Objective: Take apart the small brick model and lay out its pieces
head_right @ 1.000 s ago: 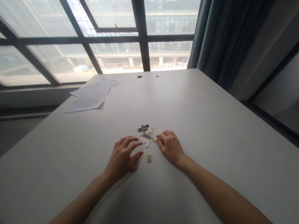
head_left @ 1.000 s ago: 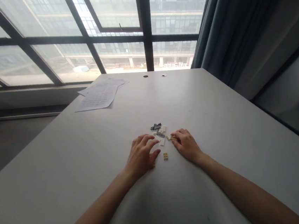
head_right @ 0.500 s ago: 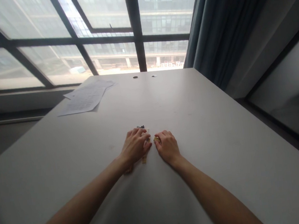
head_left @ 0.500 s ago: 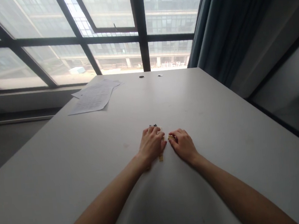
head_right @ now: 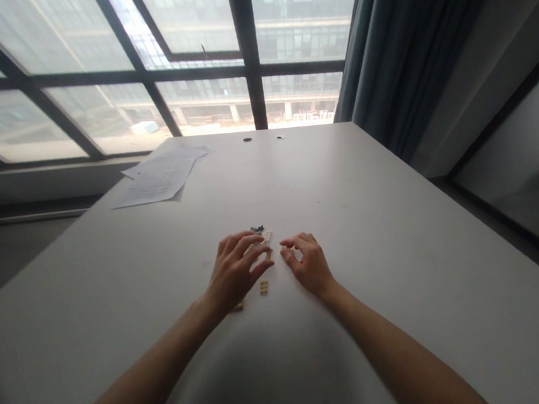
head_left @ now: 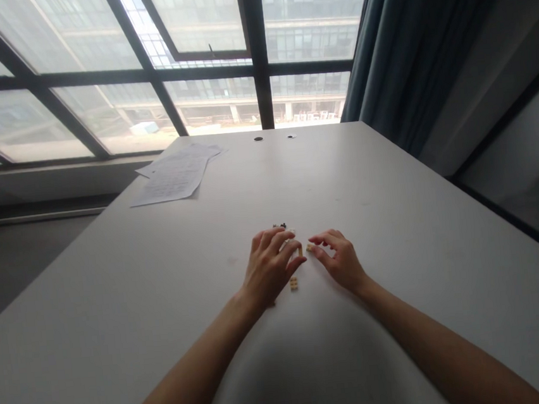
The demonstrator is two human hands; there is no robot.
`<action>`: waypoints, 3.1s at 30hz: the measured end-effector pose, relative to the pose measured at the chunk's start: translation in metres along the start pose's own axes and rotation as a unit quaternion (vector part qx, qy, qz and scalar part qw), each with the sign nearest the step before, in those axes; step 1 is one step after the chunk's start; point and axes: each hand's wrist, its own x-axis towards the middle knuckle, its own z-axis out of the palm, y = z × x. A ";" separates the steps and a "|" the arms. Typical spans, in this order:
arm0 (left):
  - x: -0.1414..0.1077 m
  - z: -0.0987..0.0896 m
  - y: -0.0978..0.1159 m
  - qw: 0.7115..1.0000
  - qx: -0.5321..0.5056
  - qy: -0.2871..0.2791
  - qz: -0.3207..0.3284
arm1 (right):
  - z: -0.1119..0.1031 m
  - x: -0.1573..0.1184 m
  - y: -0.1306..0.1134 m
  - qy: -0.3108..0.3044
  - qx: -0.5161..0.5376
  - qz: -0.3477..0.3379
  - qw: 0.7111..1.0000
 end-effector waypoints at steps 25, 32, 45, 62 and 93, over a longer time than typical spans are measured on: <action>-0.040 -0.023 0.013 0.979 -0.165 0.080 -0.092 | 0.005 -0.015 -0.042 -0.141 0.070 -0.018 0.987; -0.038 -0.021 0.012 0.955 -0.252 0.056 -0.148 | 0.007 -0.020 -0.046 -0.113 0.070 -0.055 0.990; -0.048 -0.016 0.004 0.995 -0.057 -0.073 0.028 | -0.002 -0.040 -0.017 -0.181 -0.213 -0.116 0.953; -0.052 -0.013 0.003 0.993 -0.043 -0.108 0.038 | -0.009 -0.040 -0.018 -0.227 -0.165 -0.106 0.954; -0.054 -0.010 0.007 0.996 -0.052 -0.071 -0.004 | 0.008 -0.037 -0.021 -0.180 -0.154 -0.076 0.969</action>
